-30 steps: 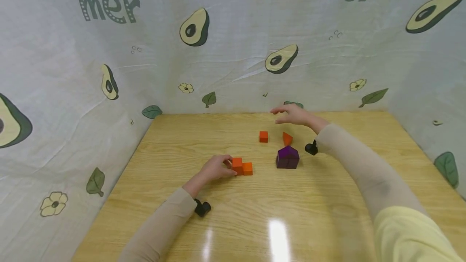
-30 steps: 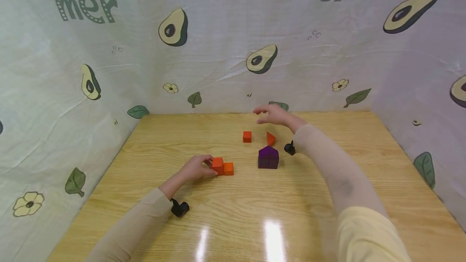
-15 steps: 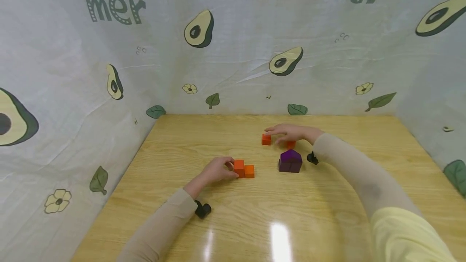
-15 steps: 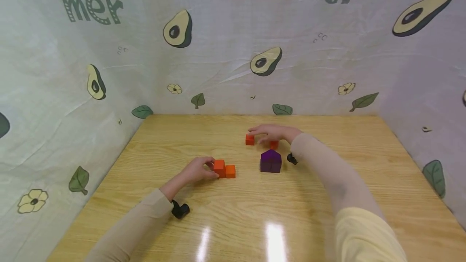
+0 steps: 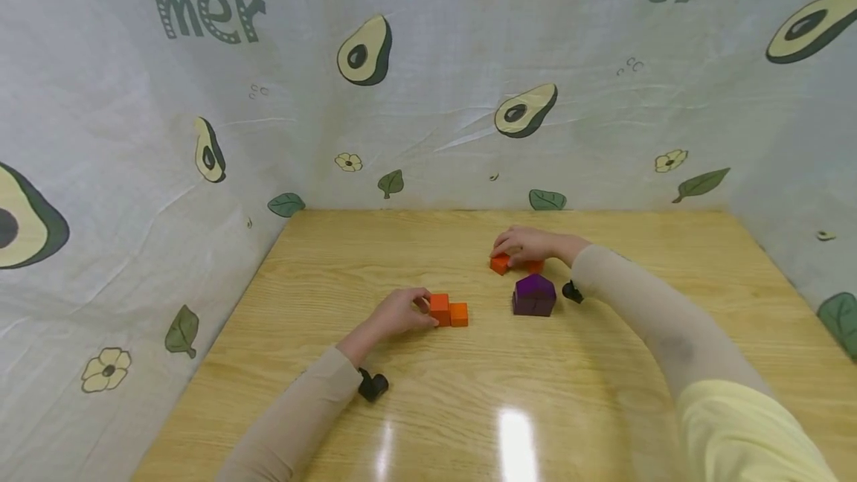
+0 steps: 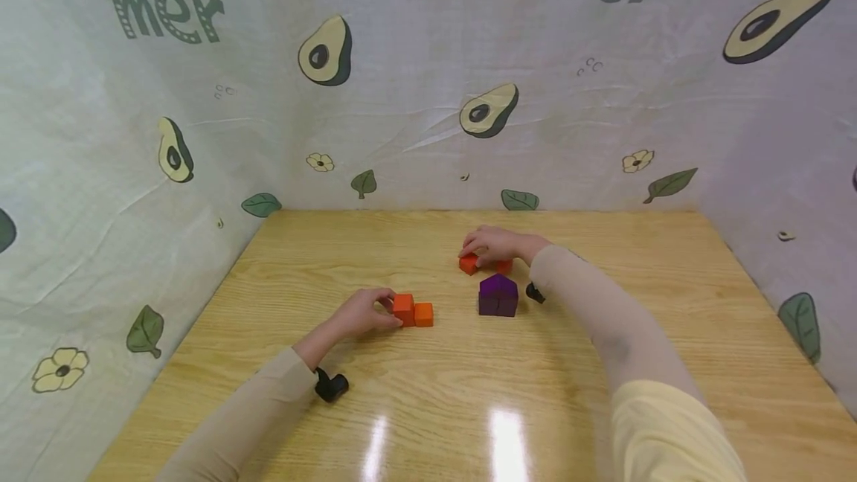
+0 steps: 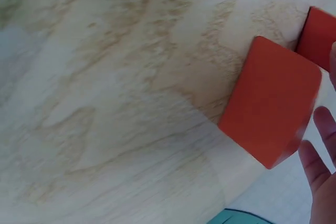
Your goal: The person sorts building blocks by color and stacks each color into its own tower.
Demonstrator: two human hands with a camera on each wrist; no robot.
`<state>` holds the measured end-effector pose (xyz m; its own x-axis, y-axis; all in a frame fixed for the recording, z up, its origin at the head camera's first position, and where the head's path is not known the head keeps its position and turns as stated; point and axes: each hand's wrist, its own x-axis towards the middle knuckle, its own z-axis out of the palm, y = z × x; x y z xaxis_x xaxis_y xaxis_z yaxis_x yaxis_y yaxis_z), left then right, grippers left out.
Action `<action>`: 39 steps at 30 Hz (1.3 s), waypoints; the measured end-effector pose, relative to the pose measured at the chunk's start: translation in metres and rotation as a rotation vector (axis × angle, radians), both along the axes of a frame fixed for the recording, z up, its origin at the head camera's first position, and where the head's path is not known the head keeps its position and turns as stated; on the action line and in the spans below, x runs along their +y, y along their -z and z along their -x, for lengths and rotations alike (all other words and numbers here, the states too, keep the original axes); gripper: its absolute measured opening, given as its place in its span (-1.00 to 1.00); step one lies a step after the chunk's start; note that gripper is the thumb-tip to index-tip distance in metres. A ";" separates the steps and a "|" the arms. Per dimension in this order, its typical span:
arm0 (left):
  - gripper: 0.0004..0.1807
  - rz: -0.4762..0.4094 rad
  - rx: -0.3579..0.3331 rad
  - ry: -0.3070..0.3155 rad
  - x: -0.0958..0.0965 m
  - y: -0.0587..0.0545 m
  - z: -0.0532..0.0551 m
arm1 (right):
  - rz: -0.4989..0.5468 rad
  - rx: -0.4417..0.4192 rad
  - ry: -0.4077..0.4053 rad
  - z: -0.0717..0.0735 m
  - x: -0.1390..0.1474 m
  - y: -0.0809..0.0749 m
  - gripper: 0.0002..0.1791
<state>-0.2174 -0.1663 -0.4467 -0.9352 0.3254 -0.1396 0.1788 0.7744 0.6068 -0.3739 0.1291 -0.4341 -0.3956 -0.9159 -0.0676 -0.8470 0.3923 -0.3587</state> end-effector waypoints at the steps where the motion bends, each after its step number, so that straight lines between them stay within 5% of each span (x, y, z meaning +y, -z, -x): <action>1: -0.61 0.000 -0.001 -0.002 0.000 0.000 0.000 | 0.003 -0.006 0.013 0.000 0.001 0.000 -0.63; 9: -0.64 0.010 -0.003 0.006 -0.001 0.003 0.003 | 0.047 -0.109 0.180 -0.001 0.008 0.000 -0.63; 16: -0.64 0.008 0.001 0.012 0.001 0.002 0.003 | 0.147 -0.163 0.284 -0.009 0.015 -0.023 -0.63; 23: -0.64 0.010 0.014 0.024 0.000 0.002 0.002 | 0.207 -0.022 0.219 -0.027 0.013 -0.063 -0.66; 27: -0.64 0.001 0.003 0.009 0.001 0.002 0.001 | 0.204 0.035 0.249 -0.038 0.011 -0.078 -0.66; 39: -0.62 0.012 -0.014 -0.008 0.001 0.002 0.000 | 0.188 0.013 0.359 -0.076 0.004 -0.092 -0.66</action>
